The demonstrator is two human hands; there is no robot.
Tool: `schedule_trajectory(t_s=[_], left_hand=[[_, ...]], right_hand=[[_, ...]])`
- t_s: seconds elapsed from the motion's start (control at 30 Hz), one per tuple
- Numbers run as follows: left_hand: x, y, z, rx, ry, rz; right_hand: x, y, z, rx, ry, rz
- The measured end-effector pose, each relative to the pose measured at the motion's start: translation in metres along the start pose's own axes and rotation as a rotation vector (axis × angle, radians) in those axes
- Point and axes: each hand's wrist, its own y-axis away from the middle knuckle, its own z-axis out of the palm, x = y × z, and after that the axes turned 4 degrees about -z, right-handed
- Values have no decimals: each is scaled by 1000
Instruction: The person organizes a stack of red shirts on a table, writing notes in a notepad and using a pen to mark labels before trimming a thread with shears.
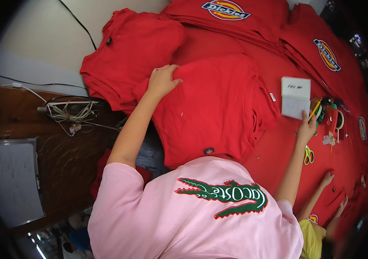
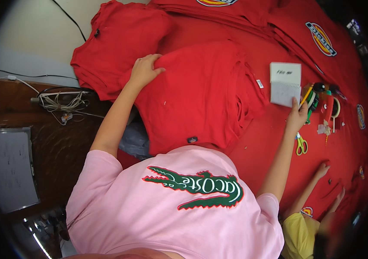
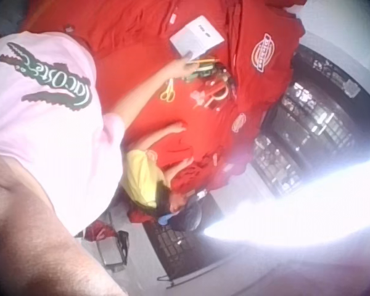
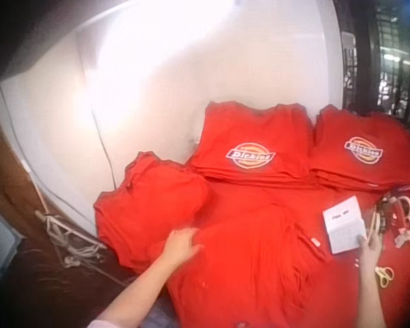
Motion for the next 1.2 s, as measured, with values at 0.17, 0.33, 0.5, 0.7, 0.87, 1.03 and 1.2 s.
schedule_trajectory(t_s=[0.17, 0.33, 0.5, 0.7, 0.87, 1.03, 1.2], left_hand=[[9, 15, 45, -45, 1039, -303], [73, 28, 85, -607, 1780, -497], [72, 38, 117, -492, 1859, -457], [77, 48, 117, -401, 1707, -524], [82, 56, 118, -531, 2049, -361], [143, 58, 102, 17, 733, -3], [140, 28, 102, 137, 20, 413]], right_hand=[[-149, 28, 59, -20, -142, -588], [-153, 80, 101, -465, 371, -700], [-113, 124, 96, -577, 426, -490], [-82, 129, 66, -464, 136, -63], [-77, 109, 69, -393, 20, 149], [-84, 101, 111, -472, -254, 362], [-109, 94, 116, -458, -214, 429]])
